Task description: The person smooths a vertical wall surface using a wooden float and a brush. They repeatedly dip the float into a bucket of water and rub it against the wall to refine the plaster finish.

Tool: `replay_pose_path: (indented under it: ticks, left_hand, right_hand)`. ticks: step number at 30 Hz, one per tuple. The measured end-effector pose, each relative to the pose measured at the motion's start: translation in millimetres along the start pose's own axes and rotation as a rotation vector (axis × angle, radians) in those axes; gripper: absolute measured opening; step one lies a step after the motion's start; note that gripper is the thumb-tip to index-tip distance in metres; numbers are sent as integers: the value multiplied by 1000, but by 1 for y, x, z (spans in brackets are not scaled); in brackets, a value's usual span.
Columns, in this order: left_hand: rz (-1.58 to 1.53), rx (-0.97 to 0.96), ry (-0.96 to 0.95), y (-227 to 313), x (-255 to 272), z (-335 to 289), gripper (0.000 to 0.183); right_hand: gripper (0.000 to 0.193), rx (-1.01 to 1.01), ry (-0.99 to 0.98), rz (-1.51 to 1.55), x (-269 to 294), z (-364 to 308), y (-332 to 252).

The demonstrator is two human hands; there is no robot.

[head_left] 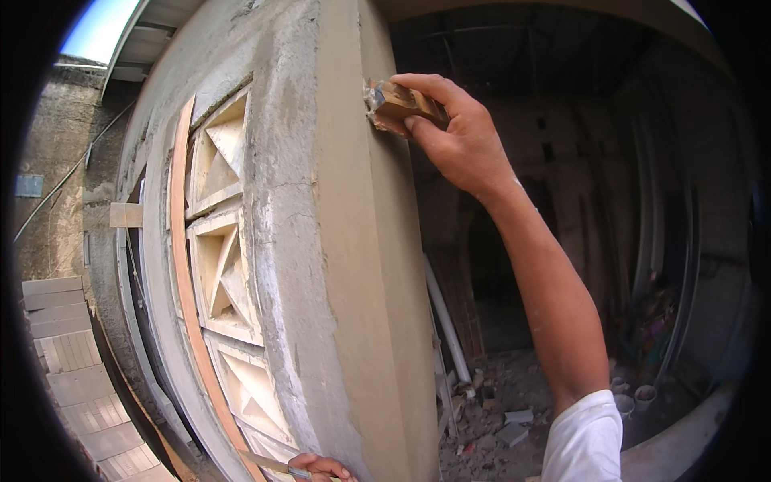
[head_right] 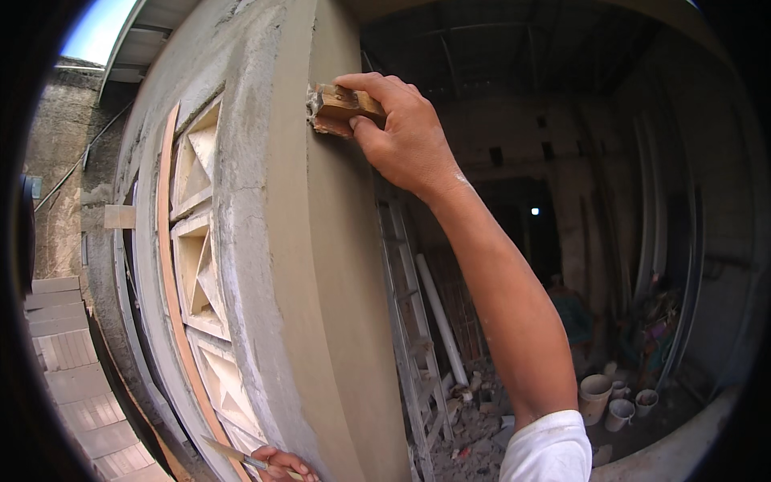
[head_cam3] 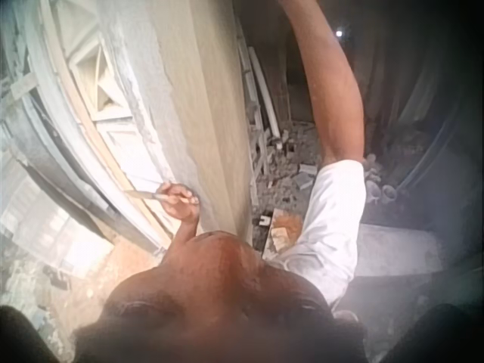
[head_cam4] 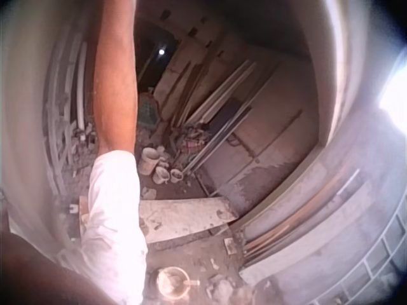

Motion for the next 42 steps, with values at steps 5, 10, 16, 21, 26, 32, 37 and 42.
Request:
replay_pose_path:
  ticks: [5,10,16,21,26,32,37,42]
  left_hand:
    - [66,-89,-15,7,-5,1,55]
    - [54,-44,20,7,-4,1,55]
    - [31,-46,25,-1,4,1,54]
    - [-19,11,29,-2,3,1,56]
    - [-11,-7,32,-2,4,0,58]
    - [-17,-3,42,-1,2,1,61]
    - [-79,11,50,-4,7,3,63]
    - [-69,41,73,-4,6,3,55]
  right_hand:
    - [42,-25,-3,68,-2,-6,-7]
    - [42,-43,-7,66,0,-19,-10]
    - [43,9,1,23,2,-30,-16]
    - [42,39,22,9,1,-38,-22]
    - [41,9,13,69,1,-47,-27]
    - [41,25,37,91,1,-58,-28]
    - [42,22,43,43,0,-68,-27]
    - [44,-1,12,75,-4,-77,-30]
Point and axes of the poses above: each hand's wrist, its own z-axis towards the middle knuckle, its own x-axis out of the back of the hand, y = z × x, the point moved 7 cm from there along z, towards the middle knuckle, and after that the axes turned 2 degrees about z, right-handed, at the moved point
